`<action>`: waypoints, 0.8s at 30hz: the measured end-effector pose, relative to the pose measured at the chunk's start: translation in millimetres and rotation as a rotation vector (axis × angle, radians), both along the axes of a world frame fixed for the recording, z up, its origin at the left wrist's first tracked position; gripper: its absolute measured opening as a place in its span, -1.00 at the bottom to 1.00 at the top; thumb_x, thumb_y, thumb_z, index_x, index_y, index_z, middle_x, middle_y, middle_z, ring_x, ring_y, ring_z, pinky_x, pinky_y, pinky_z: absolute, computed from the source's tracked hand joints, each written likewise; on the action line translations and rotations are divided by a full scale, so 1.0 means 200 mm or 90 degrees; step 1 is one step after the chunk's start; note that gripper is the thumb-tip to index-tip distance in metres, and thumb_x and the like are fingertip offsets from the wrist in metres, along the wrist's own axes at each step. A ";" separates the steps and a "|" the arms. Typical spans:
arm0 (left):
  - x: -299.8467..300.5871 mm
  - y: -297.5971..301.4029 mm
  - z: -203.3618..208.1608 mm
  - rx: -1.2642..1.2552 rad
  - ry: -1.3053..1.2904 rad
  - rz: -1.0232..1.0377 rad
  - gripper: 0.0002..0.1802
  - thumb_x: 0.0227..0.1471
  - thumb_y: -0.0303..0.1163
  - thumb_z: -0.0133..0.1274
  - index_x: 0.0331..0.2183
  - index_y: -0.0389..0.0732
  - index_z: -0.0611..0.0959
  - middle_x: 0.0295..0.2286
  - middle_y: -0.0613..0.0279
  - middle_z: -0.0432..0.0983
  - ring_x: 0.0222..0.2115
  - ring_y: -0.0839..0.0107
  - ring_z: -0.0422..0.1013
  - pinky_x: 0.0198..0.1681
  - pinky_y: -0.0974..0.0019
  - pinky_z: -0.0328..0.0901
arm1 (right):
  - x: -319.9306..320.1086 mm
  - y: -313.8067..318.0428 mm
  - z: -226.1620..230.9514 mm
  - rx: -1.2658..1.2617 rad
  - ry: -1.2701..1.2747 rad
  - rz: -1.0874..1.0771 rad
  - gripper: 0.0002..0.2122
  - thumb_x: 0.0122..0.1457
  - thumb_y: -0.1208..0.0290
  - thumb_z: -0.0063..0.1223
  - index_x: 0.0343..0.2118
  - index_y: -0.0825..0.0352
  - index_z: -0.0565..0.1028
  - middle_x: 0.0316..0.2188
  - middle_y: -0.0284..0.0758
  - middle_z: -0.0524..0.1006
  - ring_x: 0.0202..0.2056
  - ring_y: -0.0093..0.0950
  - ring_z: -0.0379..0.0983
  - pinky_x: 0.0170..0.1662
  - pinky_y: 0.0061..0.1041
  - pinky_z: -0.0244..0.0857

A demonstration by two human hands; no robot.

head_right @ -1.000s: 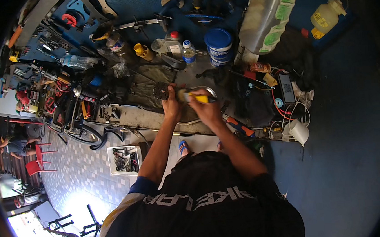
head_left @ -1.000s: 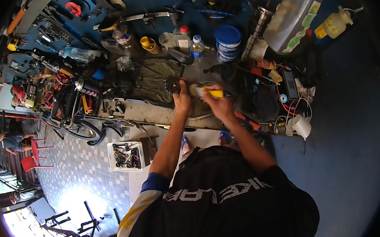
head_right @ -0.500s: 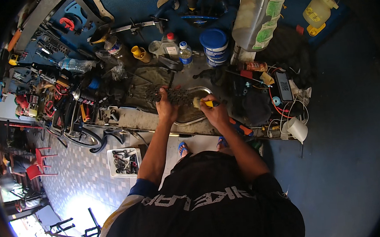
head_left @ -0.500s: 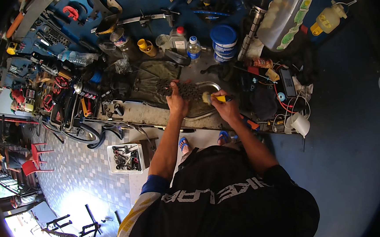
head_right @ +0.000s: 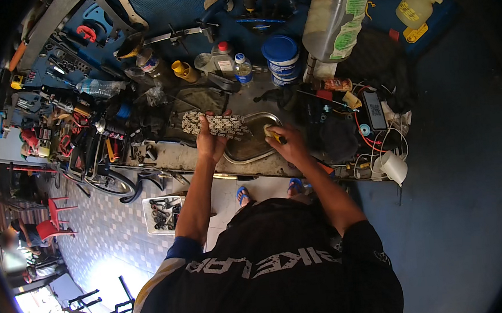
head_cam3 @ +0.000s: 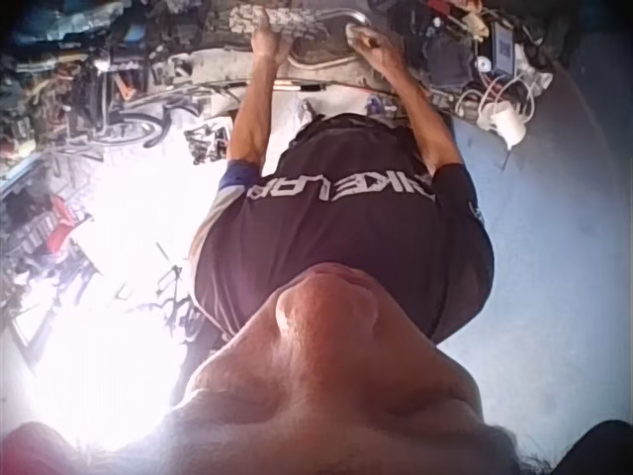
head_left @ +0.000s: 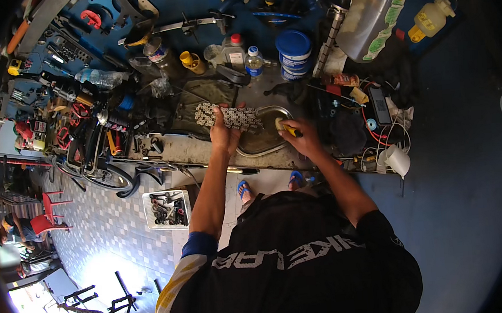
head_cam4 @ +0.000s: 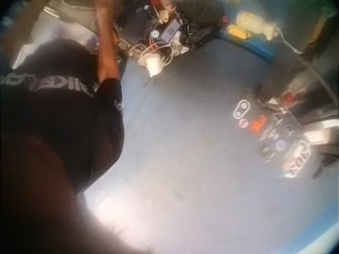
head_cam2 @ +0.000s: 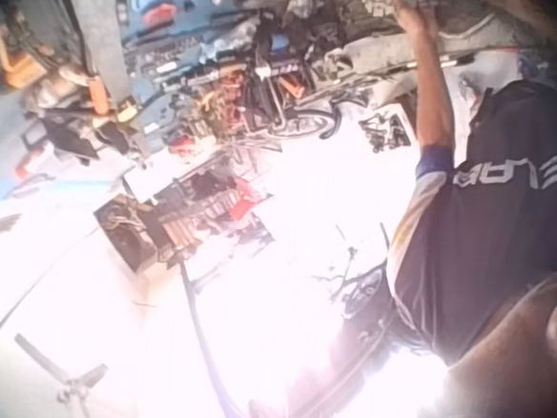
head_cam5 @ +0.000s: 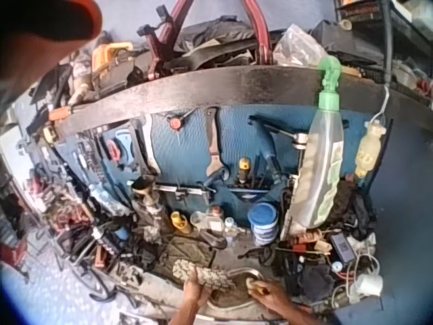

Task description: The person cleans a bicycle chain by hand and with a brush, scrubbing it over a metal tray to collect debris. They repeatedly dip the brush into a container and scrub the chain, then place the cleaned chain on the workbench.

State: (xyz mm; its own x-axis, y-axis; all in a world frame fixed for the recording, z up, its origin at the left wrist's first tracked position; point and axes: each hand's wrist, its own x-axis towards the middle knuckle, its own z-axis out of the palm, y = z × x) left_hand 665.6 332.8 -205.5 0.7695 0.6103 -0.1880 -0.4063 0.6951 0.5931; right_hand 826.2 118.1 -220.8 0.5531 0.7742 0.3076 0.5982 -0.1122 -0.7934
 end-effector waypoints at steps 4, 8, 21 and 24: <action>-0.04 0.04 0.01 -0.029 -0.015 -0.057 -0.21 0.19 0.51 -0.34 -0.09 -0.01 0.50 0.10 -0.18 0.47 0.06 -0.11 0.44 0.10 -0.23 0.33 | 0.04 -0.03 0.10 -0.201 -0.137 0.020 -0.77 0.19 0.23 0.22 -0.20 0.27 0.59 -0.34 -0.16 0.62 -0.32 -0.10 0.56 -0.26 -0.25 0.44; 0.01 -0.02 0.00 -0.027 0.036 -0.070 -0.05 0.06 0.65 -0.39 -0.09 -0.04 0.51 0.08 -0.12 0.50 0.09 -0.03 0.41 0.16 -0.25 0.26 | 0.04 0.15 0.18 -0.144 0.225 -0.059 -0.77 0.29 0.18 0.09 -0.23 0.26 0.53 -0.46 -0.23 0.60 -0.43 -0.25 0.53 -0.38 -0.33 0.40; 0.04 0.00 -0.02 0.015 0.080 -0.101 -0.09 0.14 0.59 -0.47 -0.10 -0.05 0.48 0.00 0.00 0.52 -0.01 0.03 0.45 0.06 -0.21 0.34 | -0.23 0.46 0.35 0.031 0.519 0.097 -0.76 0.36 0.14 0.11 -0.29 0.23 0.52 -0.58 -0.43 0.54 -0.58 -0.65 0.45 -0.52 -0.57 0.34; 0.08 0.00 0.10 -0.002 0.062 -0.094 -0.10 0.13 0.60 -0.45 -0.10 -0.05 0.48 0.03 -0.01 0.52 -0.01 0.09 0.46 0.08 -0.15 0.34 | -0.24 0.41 0.39 0.007 0.233 0.009 -0.78 0.31 0.25 0.18 -0.35 0.30 0.50 -0.58 -0.33 0.51 -0.53 -0.54 0.46 -0.44 -0.48 0.34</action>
